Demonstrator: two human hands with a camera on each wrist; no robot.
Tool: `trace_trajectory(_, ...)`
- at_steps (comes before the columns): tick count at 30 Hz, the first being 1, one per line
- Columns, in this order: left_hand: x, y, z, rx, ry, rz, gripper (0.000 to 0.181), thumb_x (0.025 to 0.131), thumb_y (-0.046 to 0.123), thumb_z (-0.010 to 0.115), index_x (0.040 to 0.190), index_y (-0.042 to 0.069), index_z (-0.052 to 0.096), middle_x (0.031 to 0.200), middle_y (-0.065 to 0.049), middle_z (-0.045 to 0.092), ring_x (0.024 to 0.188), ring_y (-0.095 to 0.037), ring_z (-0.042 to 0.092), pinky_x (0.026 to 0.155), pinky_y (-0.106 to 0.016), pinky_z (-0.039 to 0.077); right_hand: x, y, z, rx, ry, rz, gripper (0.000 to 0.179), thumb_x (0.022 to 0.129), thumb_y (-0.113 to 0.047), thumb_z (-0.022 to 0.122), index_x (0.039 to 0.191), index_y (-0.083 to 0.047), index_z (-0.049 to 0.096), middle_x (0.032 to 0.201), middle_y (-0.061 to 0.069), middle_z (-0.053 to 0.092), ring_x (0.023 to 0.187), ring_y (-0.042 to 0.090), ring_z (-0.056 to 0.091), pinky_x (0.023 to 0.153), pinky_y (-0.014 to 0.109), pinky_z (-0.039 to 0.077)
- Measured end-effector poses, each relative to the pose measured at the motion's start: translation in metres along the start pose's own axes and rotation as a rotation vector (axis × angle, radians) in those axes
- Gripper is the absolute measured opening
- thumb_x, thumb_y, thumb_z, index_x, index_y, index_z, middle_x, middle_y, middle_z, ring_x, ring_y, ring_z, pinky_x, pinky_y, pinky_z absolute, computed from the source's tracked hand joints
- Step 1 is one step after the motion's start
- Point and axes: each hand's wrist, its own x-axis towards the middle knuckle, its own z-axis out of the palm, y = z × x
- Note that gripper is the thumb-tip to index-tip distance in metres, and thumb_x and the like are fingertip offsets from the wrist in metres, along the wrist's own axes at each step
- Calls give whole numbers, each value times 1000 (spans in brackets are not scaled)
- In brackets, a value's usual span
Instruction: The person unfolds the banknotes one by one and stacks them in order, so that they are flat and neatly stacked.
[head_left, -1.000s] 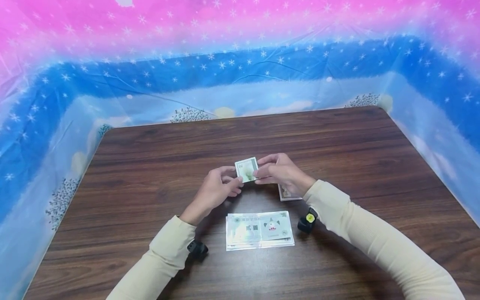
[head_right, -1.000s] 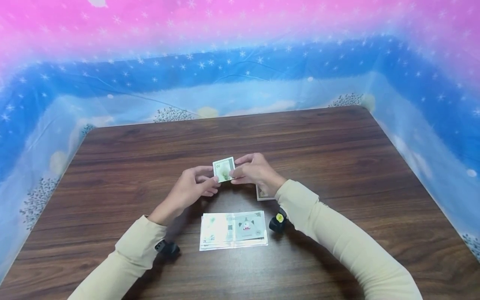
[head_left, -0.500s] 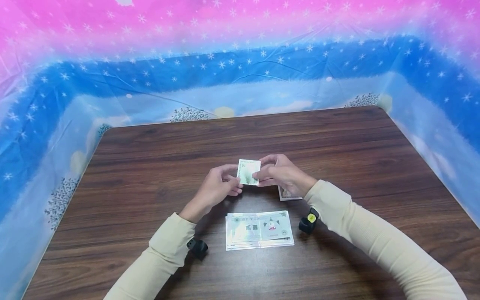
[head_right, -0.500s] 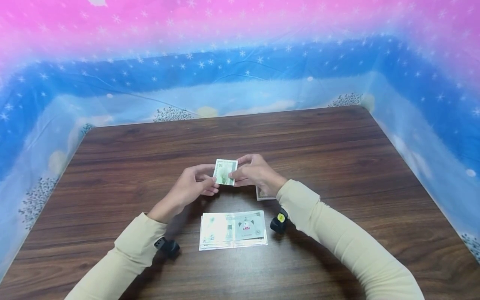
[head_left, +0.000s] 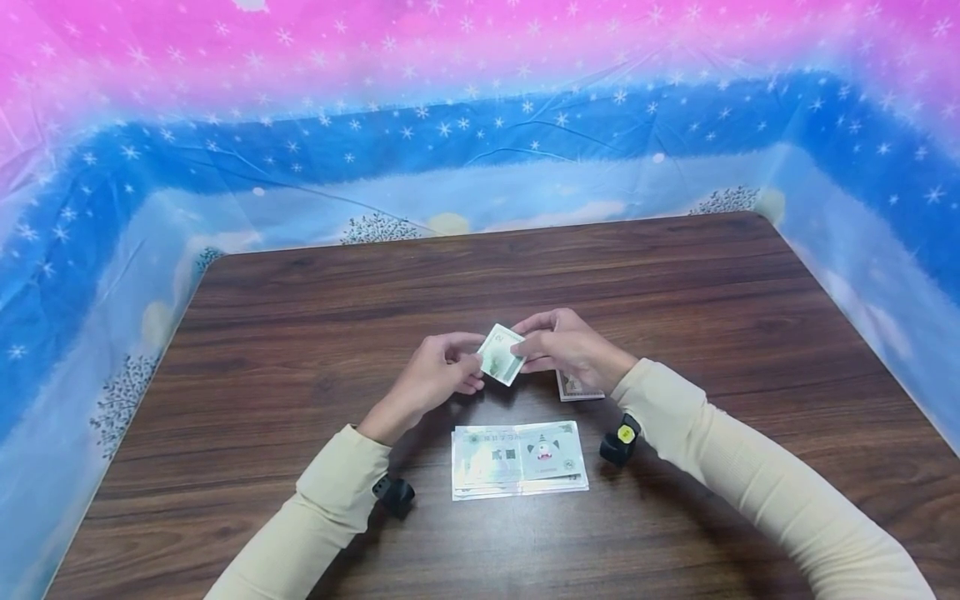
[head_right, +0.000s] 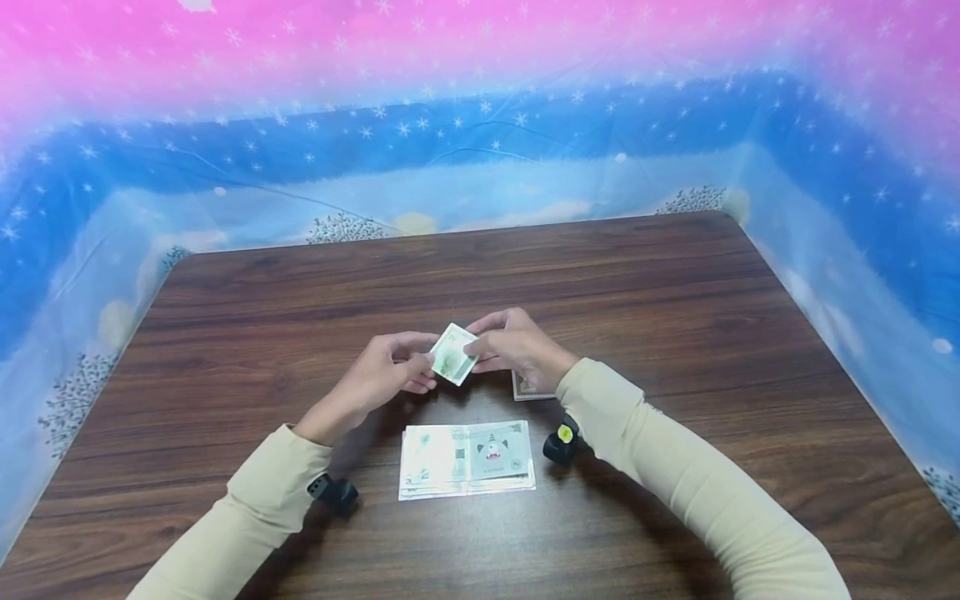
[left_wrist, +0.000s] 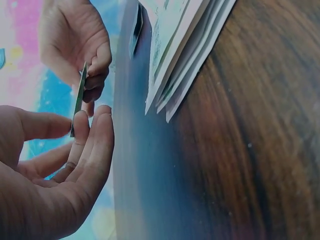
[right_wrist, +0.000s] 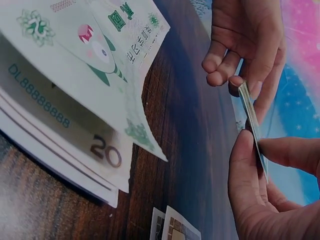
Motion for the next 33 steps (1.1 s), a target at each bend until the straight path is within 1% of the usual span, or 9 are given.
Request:
trace_trajectory(3,0,0,1,-22,4,-8,43,97,0,63,138,-6,53,97,-26,66,85,-37,72,77,-40,62,-1,1,-1,13,-4,-10,46,88,9,63,132,14,51,121,28,60,95,26,69,88,35,59)
trace_trajectory(5,0,0,2,-34,7,-10,45,96,0,65,138,-6,52,97,-25,67,85,-38,72,77,-40,62,-1,2,-2,27,-9,-16,46,88,10,63,132,15,50,122,29,59,98,27,69,89,35,58)
trace_trajectory(9,1,0,3,-51,27,3,45,95,-3,65,137,-6,51,97,-27,68,83,-38,72,77,-41,62,-2,3,-4,53,-19,-18,47,89,9,63,133,15,49,123,29,59,98,27,69,90,35,58)
trace_trajectory(13,1,0,2,-60,54,21,43,94,-5,65,136,-7,51,96,-28,68,83,-38,72,77,-43,62,-4,3,-5,70,-28,-10,48,88,9,64,134,15,48,120,28,60,95,26,70,89,35,58)
trace_trajectory(18,2,1,1,-59,81,11,40,95,-4,65,132,-6,52,96,-26,69,82,-37,72,76,-42,62,-6,4,-6,80,-41,5,50,88,9,65,134,15,47,119,26,61,94,25,70,90,36,58)
trace_trajectory(22,2,0,0,-64,91,12,33,95,-2,65,125,-6,52,96,-26,69,80,-36,72,76,-42,62,-6,6,-7,80,-40,0,49,88,9,65,133,15,46,118,27,61,94,25,70,89,36,58)
trace_trajectory(26,0,-1,-1,-49,116,26,25,94,1,67,115,-4,55,89,-20,68,77,-35,72,74,-42,62,-5,8,-7,84,-35,-6,47,89,9,64,133,15,46,117,26,61,93,25,71,90,36,58)
trace_trajectory(29,-2,1,0,-16,139,45,19,93,3,69,108,-2,59,84,-15,67,73,-32,71,70,-39,62,-6,8,-7,98,-30,-6,47,90,9,64,132,14,46,117,25,61,94,26,70,91,38,57)
trace_trajectory(33,-5,3,3,42,131,87,12,93,5,69,103,-2,67,86,-15,69,76,-34,71,71,-41,61,-8,9,-6,117,-21,2,49,90,8,65,133,12,44,118,25,60,95,26,69,92,39,57)
